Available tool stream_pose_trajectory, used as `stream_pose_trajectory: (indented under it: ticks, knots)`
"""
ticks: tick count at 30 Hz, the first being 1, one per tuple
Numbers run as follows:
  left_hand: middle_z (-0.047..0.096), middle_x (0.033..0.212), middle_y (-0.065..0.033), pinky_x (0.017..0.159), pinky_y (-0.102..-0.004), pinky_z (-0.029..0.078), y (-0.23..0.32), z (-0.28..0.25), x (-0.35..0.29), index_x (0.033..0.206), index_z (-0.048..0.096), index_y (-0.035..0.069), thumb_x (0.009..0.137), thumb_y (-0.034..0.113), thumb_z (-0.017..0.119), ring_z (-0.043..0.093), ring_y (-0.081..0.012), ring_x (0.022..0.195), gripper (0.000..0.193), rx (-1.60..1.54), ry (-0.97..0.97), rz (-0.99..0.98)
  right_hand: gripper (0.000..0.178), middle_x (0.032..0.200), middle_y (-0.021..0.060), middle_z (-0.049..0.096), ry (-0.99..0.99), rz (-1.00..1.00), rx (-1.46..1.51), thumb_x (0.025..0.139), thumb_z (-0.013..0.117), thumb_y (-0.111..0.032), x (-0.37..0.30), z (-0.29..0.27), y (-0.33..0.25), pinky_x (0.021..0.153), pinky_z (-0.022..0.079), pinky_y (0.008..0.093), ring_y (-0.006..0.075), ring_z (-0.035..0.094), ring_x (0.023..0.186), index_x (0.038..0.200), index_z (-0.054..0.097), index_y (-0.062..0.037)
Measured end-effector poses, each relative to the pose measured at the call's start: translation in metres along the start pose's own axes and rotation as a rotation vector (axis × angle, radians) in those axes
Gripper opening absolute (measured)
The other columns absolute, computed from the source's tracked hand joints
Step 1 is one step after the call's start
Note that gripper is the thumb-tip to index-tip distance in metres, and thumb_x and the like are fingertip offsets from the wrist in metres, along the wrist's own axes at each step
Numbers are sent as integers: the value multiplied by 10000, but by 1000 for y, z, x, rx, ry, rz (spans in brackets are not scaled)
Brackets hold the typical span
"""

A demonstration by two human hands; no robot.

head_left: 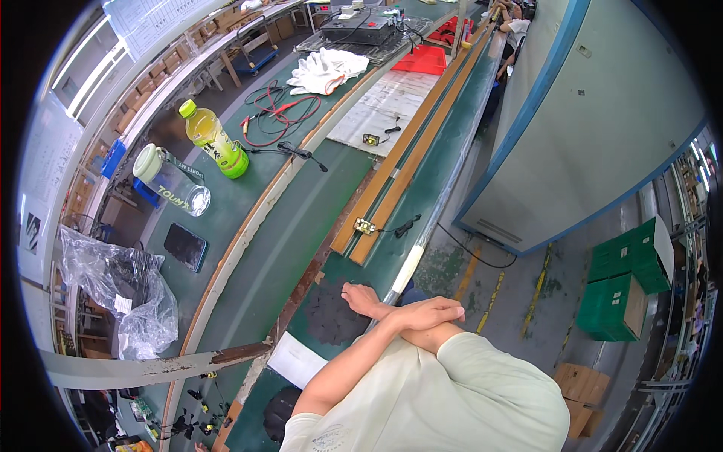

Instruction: Assembling small electronic components onto circuit boards at a manual assembly station on a production floor.

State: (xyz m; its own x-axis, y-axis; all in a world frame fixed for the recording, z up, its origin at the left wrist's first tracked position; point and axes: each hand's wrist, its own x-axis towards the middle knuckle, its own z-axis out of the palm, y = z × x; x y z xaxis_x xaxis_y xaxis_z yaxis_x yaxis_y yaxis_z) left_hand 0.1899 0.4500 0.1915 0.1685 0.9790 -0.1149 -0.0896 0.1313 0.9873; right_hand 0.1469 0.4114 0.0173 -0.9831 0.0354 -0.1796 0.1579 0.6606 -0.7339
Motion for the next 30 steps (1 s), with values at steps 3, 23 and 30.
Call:
stream_pose_trajectory:
  ticks: [3, 23, 30]
  knots:
    - [686, 1015, -80, 925, -326, 457, 3, -1, 2, 1106, 674, -1, 1111, 380, 441, 589, -174, 972, 447, 1, 7, 9, 78, 973, 211, 696, 23, -41, -6, 977, 582, -108, 1, 1, 7, 804, 525, 544, 433, 674, 964, 999, 603, -36]
    - [682, 1064, -80, 964, -335, 454, -6, 8, 7, 1109, 672, 12, 1118, 386, 440, 605, -196, 1029, 440, 8, -61, -37, 137, 876, 225, 698, 48, 4, 50, 943, 615, -120, -5, 16, 20, 743, 512, 557, 455, 677, 888, 1030, 532, -52]
    - [682, 1070, -78, 968, -335, 454, -2, 9, 4, 1114, 674, 14, 1118, 387, 439, 603, -196, 1037, 442, 23, -54, -63, 160, 836, 227, 679, 62, 8, 58, 935, 649, -123, -7, 16, 18, 730, 507, 556, 459, 669, 869, 1013, 531, -50]
